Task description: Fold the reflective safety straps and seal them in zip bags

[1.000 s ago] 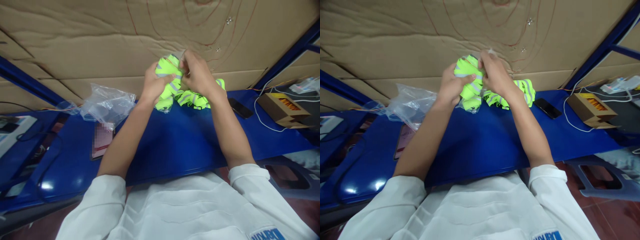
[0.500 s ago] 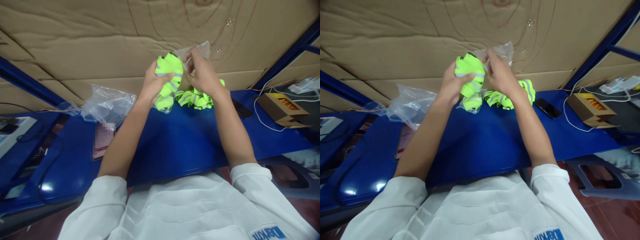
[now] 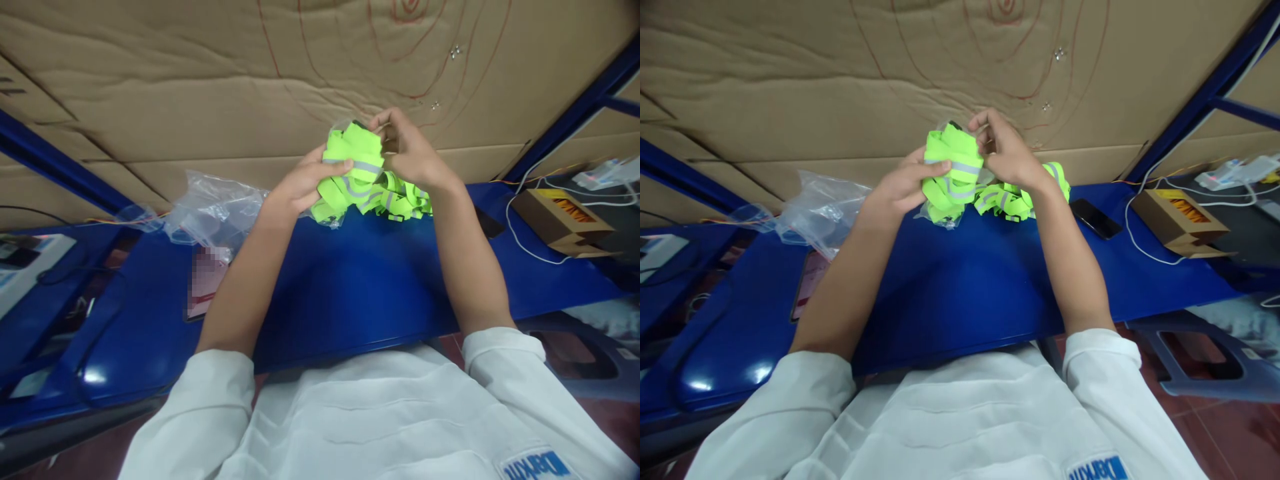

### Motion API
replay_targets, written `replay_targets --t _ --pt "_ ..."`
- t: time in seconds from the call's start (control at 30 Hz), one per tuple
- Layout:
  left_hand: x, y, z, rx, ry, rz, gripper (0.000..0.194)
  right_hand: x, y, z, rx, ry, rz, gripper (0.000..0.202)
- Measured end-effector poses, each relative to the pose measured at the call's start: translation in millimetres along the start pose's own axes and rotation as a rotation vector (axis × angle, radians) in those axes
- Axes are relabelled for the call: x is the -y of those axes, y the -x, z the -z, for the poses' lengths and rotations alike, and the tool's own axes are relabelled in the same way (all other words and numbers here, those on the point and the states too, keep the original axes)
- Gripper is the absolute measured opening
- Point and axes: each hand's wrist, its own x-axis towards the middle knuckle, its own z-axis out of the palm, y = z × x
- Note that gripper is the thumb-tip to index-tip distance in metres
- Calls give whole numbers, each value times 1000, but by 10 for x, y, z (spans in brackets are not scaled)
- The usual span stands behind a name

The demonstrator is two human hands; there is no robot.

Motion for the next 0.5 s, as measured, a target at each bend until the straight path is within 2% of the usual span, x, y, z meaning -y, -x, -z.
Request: replay_targets --t 0.13,0.3,0.4,0.5 --pt "21 13 -39 -17 -102 74 67 -54 12 62 -20 -4 -16 42" --pt "27 -9 -116 -68 -161 70 63 -70 22 100 103 71 -21 33" --pt "26 -39 -124 -128 -105 66 57 -35 6 95 33 112 9 26" --pt "79 -102 -108 -224 -156 -7 55 1 -11 63 -42 174 103 22"
